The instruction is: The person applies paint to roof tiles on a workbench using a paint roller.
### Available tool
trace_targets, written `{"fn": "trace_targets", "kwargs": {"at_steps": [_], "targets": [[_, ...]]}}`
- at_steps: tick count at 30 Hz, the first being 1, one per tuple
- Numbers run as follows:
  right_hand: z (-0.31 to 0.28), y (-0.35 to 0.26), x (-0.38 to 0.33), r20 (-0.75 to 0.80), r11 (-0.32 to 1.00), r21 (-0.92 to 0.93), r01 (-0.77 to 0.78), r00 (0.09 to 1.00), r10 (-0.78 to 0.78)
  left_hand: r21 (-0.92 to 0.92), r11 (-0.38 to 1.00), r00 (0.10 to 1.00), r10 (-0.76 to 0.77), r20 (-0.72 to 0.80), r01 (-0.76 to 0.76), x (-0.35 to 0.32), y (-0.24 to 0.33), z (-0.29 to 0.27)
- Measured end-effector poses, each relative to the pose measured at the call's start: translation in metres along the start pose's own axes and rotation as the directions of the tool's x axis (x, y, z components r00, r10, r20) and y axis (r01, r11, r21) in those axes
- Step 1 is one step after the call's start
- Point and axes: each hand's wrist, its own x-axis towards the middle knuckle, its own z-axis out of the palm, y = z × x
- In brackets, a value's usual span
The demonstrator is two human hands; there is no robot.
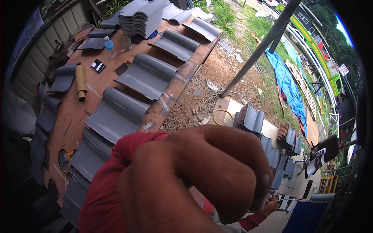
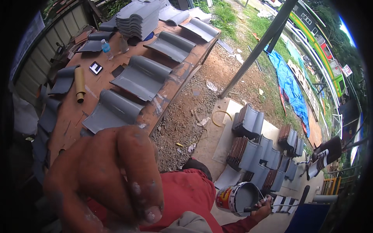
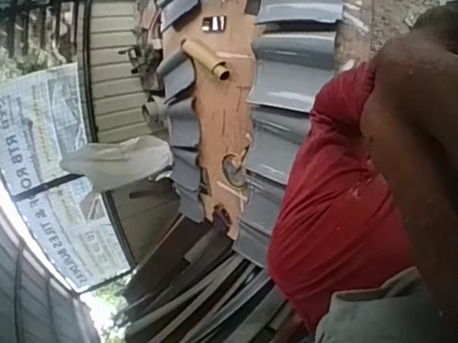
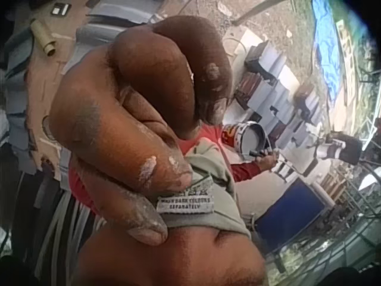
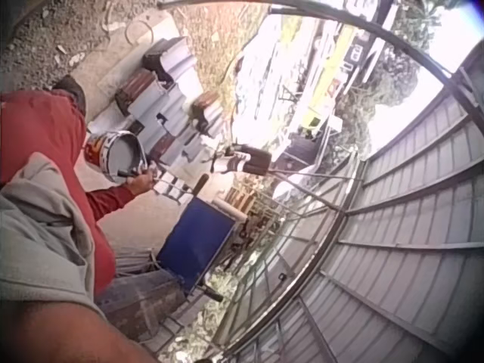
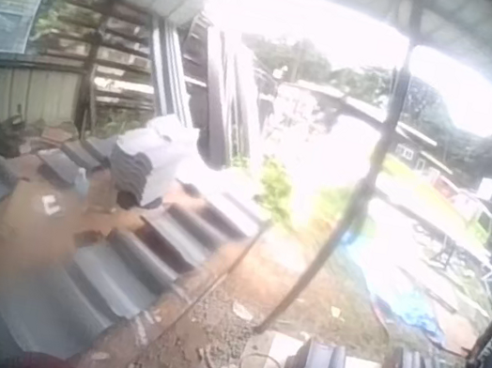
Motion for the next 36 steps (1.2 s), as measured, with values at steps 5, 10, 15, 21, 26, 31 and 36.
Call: {"fn": "trace_targets", "kwargs": {"at_steps": [5, 10, 15, 21, 26, 31, 36], "targets": [[0.041, 0.012, 0.072, -0.106, 0.990, -0.130, 0.053, 0.992, -0.067, -0.135, 0.990, 0.993, 0.045, 0.109, -0.030, 0.046, -0.071, 0.044], [0.086, 0.013, 0.137, -0.070, 1.000, -0.022, 0.010, 0.997, -0.012, -0.300, 0.954, 0.972, 0.091, 0.216, -0.023, 0.083, -0.118, 0.087], [0.134, -0.003, 0.180, -0.020, 0.998, -0.051, 0.046, 0.999, -0.047, -0.384, 0.923, 0.971, 0.088, 0.224, 0.004, 0.089, -0.145, 0.109], [0.172, -0.014, 0.193, 0.087, 0.996, -0.068, 0.049, 0.995, -0.043, -0.408, 0.911, 0.977, 0.031, 0.211, 0.059, 0.089, -0.178, 0.095], [0.206, -0.022, 0.185, 0.006, 0.952, -0.304, -0.025, 1.000, 0.028, -0.363, 0.921, 0.982, -0.083, 0.169, 0.140, 0.077, -0.216, 0.054], [0.236, 0.016, 0.205, 0.066, 0.986, -0.164, 0.026, 0.998, -0.016, -0.266, 0.866, 0.902, -0.431, 0.031, 0.423, 0.031, -0.277, -0.038], [0.269, 0.034, 0.213, -0.002, 0.985, -0.167, -0.043, 0.999, 0.043, -0.210, 0.596, 0.534, -0.796, -0.285, 0.775, -0.060, -0.327, -0.178]]}}
